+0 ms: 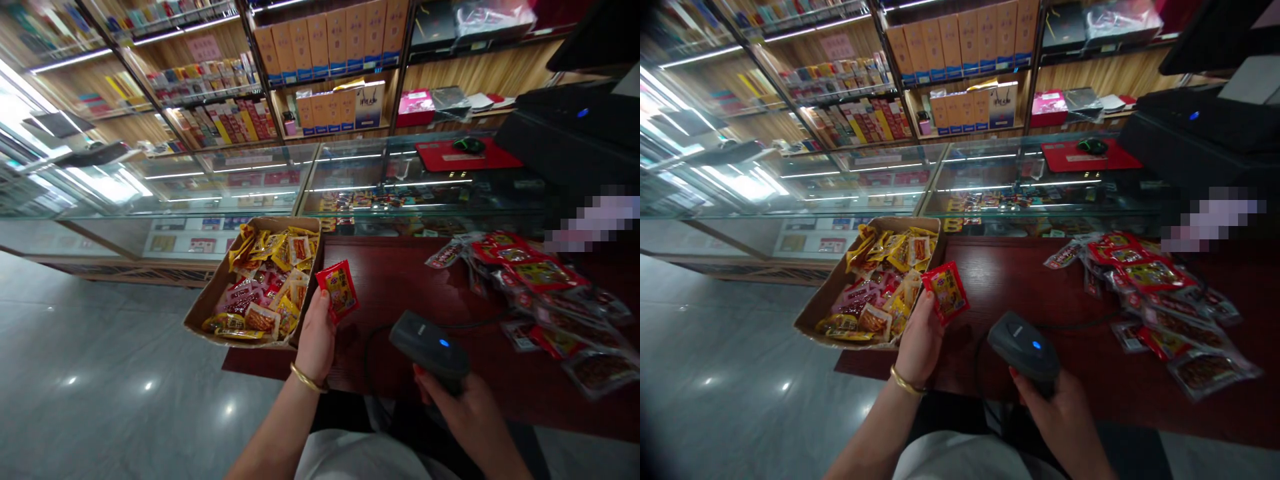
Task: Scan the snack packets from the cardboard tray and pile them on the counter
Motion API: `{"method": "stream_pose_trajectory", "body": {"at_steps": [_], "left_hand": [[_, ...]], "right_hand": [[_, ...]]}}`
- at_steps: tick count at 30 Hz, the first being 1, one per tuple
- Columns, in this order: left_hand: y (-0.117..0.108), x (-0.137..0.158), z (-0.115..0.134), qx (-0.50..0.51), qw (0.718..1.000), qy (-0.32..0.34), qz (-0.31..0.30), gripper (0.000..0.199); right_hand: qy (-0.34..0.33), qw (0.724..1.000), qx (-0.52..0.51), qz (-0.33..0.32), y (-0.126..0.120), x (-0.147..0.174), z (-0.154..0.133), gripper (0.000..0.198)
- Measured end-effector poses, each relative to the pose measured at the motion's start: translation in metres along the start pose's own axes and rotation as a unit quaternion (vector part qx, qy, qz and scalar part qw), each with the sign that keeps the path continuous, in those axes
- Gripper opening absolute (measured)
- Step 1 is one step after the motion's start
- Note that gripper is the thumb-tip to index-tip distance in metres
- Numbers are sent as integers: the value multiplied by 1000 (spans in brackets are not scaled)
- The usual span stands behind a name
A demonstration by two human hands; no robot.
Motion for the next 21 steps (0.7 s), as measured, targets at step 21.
{"method": "stream_pose_trajectory", "body": {"at_steps": [21], "left_hand": [[4, -16, -41, 33, 993, -114, 24, 29]], "right_hand": [[9, 999, -41, 21, -9, 0, 1, 40]]}}
Point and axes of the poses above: each hand's wrist, its own x-axis away from the middle knuckle, its own y-axis out of the palm, z = x × y, the point moved 8 cm from there along -x, towards the middle knuckle, and after that the axes turned 11 degrees about x, right-handed, at the moved point
